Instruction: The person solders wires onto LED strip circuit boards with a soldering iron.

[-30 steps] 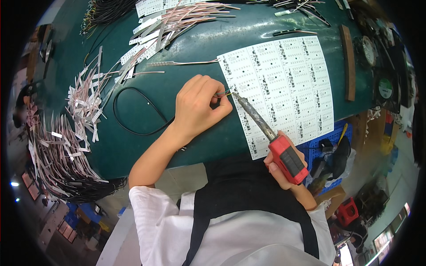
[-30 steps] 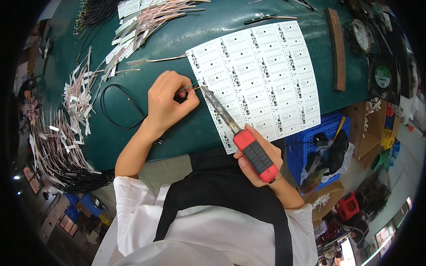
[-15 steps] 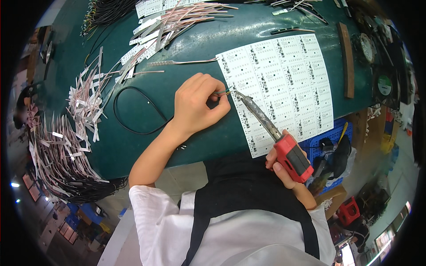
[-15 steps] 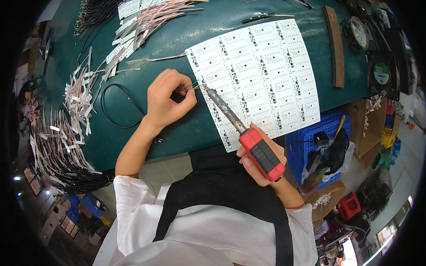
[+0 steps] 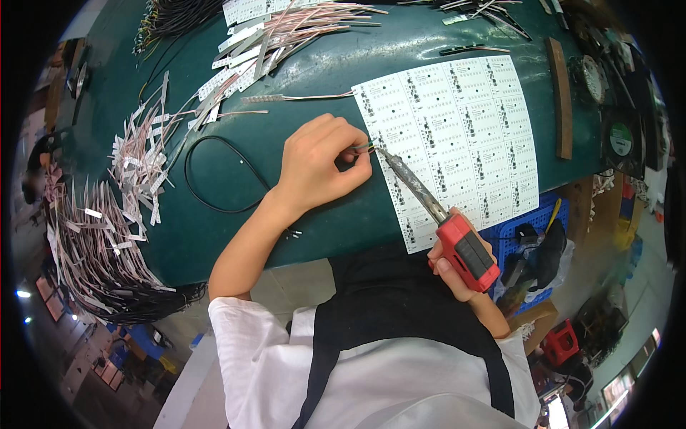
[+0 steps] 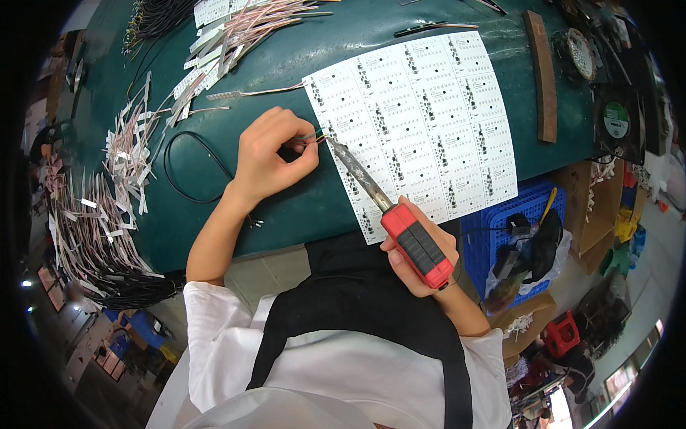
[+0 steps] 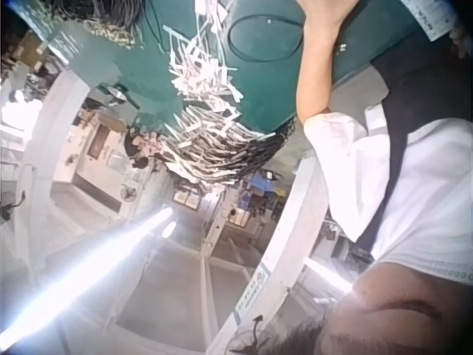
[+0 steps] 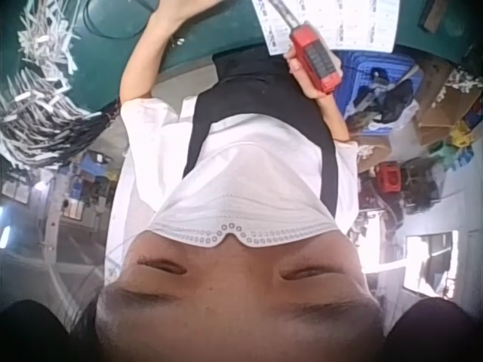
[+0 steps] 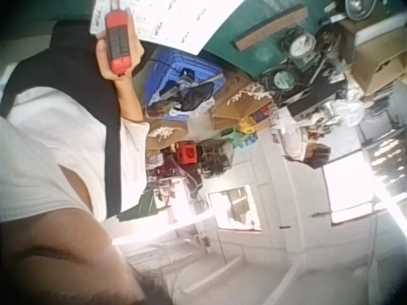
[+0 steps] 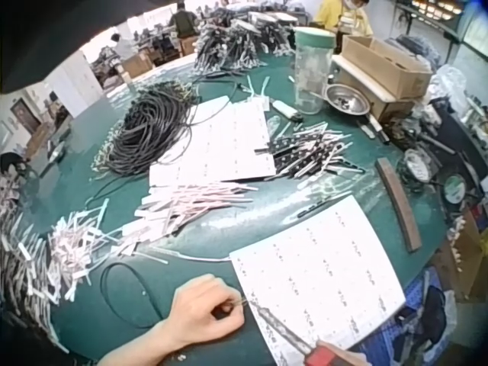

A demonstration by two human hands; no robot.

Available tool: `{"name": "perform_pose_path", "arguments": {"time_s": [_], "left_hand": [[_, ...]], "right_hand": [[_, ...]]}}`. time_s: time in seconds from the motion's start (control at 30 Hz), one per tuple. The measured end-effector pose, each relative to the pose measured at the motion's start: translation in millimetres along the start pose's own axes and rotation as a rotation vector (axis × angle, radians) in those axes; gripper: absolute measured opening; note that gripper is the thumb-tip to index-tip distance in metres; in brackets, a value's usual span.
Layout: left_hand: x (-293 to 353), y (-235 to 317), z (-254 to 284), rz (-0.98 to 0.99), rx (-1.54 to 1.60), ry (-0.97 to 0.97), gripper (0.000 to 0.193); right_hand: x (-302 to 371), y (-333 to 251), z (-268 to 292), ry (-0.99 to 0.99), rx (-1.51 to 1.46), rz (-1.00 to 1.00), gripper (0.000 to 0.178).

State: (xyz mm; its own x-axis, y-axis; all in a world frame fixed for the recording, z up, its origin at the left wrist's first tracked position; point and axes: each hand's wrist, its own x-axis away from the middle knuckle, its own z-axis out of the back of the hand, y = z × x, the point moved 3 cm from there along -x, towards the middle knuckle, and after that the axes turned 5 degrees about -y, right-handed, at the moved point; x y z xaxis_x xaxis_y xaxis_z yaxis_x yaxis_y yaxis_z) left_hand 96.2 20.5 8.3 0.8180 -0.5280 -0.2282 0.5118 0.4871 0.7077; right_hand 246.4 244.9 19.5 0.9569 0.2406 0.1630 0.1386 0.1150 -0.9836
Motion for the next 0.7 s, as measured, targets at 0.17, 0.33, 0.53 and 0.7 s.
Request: {"name": "perform_pose_path", "arguments": {"time_s": [0.17, 0.33, 0.53, 0.7], "left_hand": [[0.2, -2.7, 1.2, 0.060, 0.099, -0.024, 0.011], [0.2, -1.8, 2.5, 0.045, 0.058, -0.042, 0.010], [0.2, -3.5, 2.7, 0.055, 0.078, -0.053, 0.011], [-0.3, -2.7, 1.7, 0.049, 0.047, -0.054, 0.011]], "right_hand": [[2.5, 2.2, 2.6, 0.023, -0.024, 0.010, 0.056], [-0.4, 1.1, 1.1, -0.005, 0.053, 0.045, 0.056], [-1.6, 0.4, 2.7, -0.030, 0.078, 0.078, 0.054], [-1.8, -2.1, -1.0, 0.021, 0.066, 0.071, 0.054]]}}
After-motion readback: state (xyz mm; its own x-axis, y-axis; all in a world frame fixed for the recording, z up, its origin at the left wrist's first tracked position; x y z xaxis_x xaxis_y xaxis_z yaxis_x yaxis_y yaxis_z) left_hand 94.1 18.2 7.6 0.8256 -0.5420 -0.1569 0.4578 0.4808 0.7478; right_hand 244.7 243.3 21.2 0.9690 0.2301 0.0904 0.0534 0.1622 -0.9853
